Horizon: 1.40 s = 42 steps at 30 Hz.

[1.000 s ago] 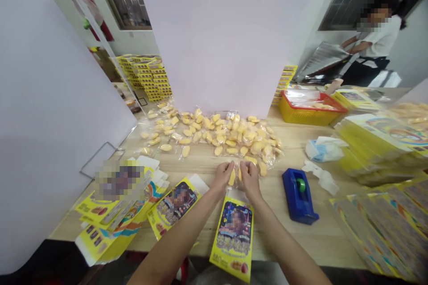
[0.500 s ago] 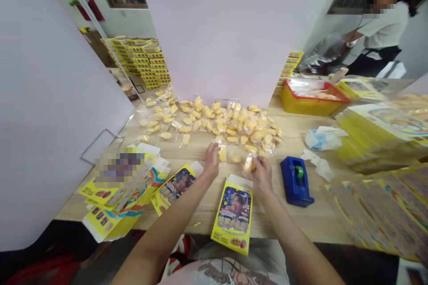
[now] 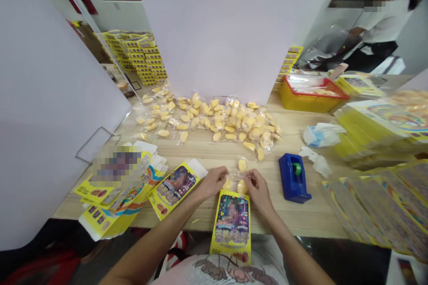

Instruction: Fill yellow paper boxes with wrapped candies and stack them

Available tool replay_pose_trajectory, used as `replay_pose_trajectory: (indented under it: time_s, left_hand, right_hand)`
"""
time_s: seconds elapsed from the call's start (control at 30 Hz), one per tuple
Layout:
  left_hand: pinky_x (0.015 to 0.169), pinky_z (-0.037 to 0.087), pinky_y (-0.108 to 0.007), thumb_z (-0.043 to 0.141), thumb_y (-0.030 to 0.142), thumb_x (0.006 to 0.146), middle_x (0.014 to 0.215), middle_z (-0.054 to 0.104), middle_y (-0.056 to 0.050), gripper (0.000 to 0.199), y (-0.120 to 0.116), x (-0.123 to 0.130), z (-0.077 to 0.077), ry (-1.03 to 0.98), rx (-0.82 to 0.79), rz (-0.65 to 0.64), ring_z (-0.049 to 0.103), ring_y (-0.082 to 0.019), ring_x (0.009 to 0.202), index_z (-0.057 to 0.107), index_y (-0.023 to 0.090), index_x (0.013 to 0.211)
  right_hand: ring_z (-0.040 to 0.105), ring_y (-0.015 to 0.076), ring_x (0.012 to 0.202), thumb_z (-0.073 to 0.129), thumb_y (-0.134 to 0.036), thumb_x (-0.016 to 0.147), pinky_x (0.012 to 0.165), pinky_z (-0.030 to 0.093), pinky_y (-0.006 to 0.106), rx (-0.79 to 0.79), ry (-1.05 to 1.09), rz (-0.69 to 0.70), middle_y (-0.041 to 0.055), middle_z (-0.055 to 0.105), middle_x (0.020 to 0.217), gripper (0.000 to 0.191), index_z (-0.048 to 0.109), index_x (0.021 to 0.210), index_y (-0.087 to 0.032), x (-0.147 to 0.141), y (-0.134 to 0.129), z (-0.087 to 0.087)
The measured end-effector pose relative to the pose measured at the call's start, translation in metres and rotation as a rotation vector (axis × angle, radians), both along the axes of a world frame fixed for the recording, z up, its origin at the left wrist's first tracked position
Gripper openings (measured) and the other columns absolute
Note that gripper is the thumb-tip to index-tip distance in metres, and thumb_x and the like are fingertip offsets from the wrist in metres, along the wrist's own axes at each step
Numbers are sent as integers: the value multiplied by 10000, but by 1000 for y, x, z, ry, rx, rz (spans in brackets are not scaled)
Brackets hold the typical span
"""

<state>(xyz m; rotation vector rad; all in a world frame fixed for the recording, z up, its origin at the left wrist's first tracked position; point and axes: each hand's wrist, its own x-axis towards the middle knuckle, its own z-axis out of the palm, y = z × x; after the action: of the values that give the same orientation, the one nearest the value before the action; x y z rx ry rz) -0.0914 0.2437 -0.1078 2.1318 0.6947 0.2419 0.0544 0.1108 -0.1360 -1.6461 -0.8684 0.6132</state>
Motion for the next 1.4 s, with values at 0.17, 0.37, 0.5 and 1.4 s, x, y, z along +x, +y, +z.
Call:
replay_pose_trajectory:
  time_s: [0.17,0.37,0.5,1.4]
  left_hand:
    - [693,392,-264,495,145,758,745,624,-35,156,-5,3,-1,87,67,-21,549,-176,743,645,154,802]
    - [789,373,-306,532,406,843,746,618,-49,315,-16,-4,6,128,221,-158,526,-211,856,655,181,661]
    - [788,365,-308,506,446,864,783,633,-54,361,-17,-7,7,156,291,-164,522,-212,882,676,190,676]
    - [877,339,-379,747,263,597,839,608,-85,256,23,105,-6,25,13,358,522,-310,1011,538,172,713]
  right_hand:
    - [523,146,627,521,-312,823,582,392,240,-35,-59,68,-17,560,689,119,518,818,-193,4,-1,-1]
    - [521,147,665,514,-218,794,644,395,250,-82,-280,153,-3,568,705,85,532,717,-188,6,2,4]
    - [522,147,663,479,-272,850,624,392,244,-103,-244,300,-3,560,674,229,547,650,-183,11,0,9]
    - [577,316,951,707,-357,673,754,401,356,-328,-297,-342,166,605,966,413,517,971,-144,90,55,29]
